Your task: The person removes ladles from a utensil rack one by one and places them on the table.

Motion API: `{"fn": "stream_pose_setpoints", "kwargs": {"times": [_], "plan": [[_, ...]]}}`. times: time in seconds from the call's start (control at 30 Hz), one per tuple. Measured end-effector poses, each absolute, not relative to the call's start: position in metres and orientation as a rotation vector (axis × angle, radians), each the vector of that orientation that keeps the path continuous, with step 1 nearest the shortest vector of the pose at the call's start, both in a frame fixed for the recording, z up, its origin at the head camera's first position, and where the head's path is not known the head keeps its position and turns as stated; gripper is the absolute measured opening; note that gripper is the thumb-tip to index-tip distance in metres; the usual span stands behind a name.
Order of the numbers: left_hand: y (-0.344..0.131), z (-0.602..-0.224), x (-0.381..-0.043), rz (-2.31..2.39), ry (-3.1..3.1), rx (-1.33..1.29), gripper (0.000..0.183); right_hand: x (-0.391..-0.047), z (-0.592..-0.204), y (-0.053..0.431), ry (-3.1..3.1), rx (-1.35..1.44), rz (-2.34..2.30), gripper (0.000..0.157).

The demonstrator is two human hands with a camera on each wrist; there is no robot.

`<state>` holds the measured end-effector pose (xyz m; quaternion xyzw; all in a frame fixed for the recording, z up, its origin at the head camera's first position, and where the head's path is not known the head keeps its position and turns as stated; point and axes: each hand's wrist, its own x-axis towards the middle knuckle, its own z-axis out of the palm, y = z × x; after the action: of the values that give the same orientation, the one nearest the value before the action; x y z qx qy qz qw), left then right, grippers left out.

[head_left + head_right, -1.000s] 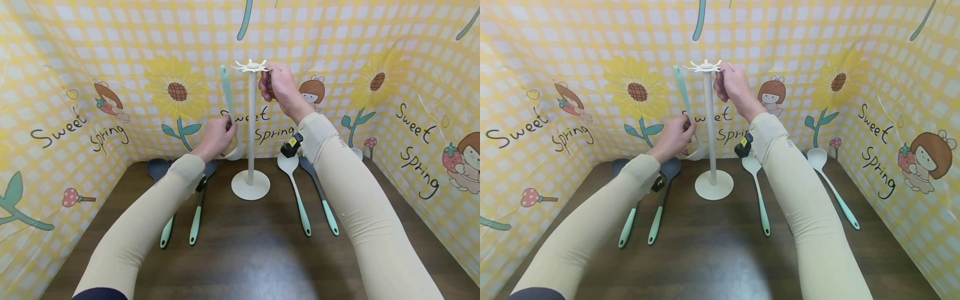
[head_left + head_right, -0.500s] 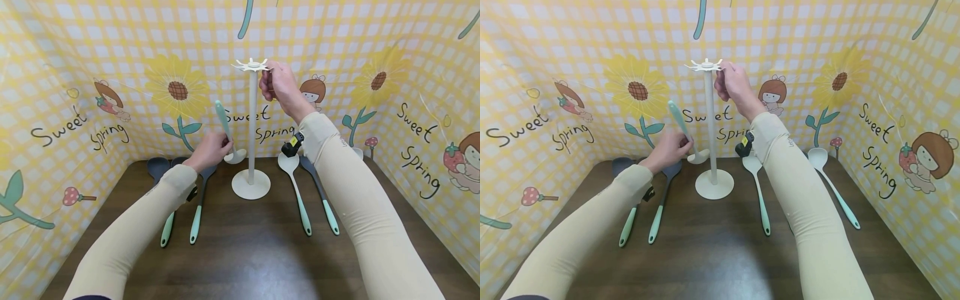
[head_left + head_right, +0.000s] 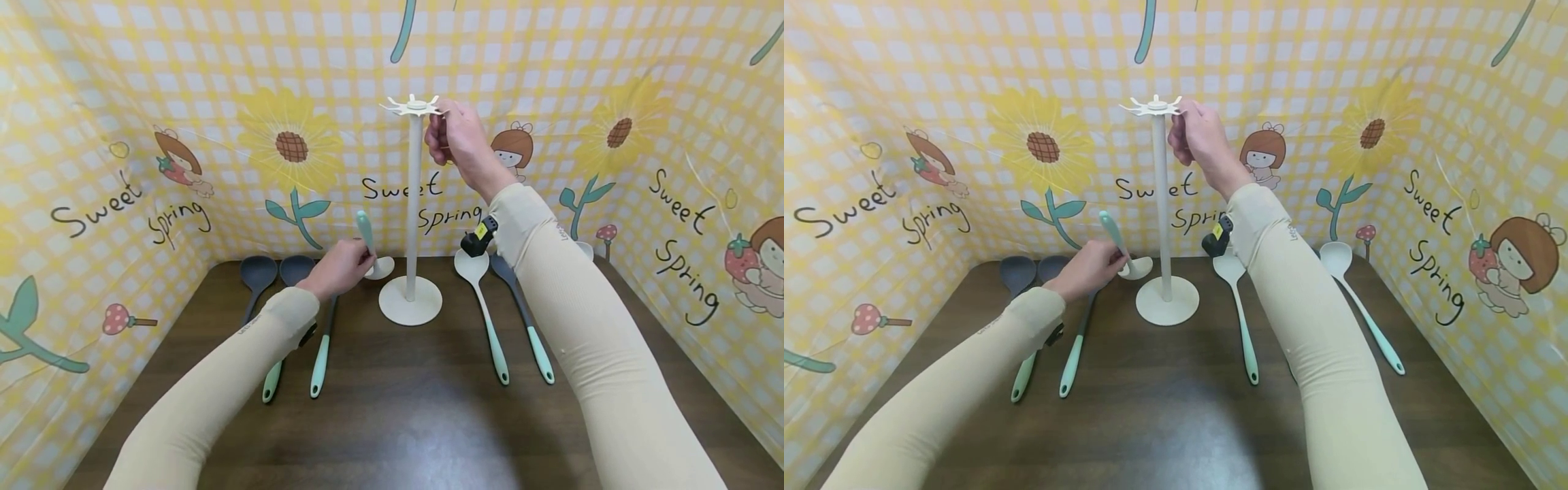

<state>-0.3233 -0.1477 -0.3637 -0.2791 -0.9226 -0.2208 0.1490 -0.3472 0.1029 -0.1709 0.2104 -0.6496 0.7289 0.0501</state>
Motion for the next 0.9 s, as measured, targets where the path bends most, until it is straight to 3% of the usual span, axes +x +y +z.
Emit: {"fn": "stream_pose_setpoints", "kwargs": {"times": [0.4, 0.63, 0.9], "plan": [[-0.155, -0.384, -0.314, -0.441, -2.641, -0.890, 0.022, -0.347, -0.170, 0.104, -1.974, 0.659, 2.208, 0.036], [-0.154, -0.396, -0.303, -0.227, -2.631, -1.132, 0.011, -0.348, -0.170, 0.103, -1.975, 0.655, 2.215, 0.036], [-0.152, -0.410, -0.301, 0.015, -2.679, -1.173, 0.009, -0.348, -0.172, 0.103, -1.985, 0.641, 2.217, 0.036]]}}
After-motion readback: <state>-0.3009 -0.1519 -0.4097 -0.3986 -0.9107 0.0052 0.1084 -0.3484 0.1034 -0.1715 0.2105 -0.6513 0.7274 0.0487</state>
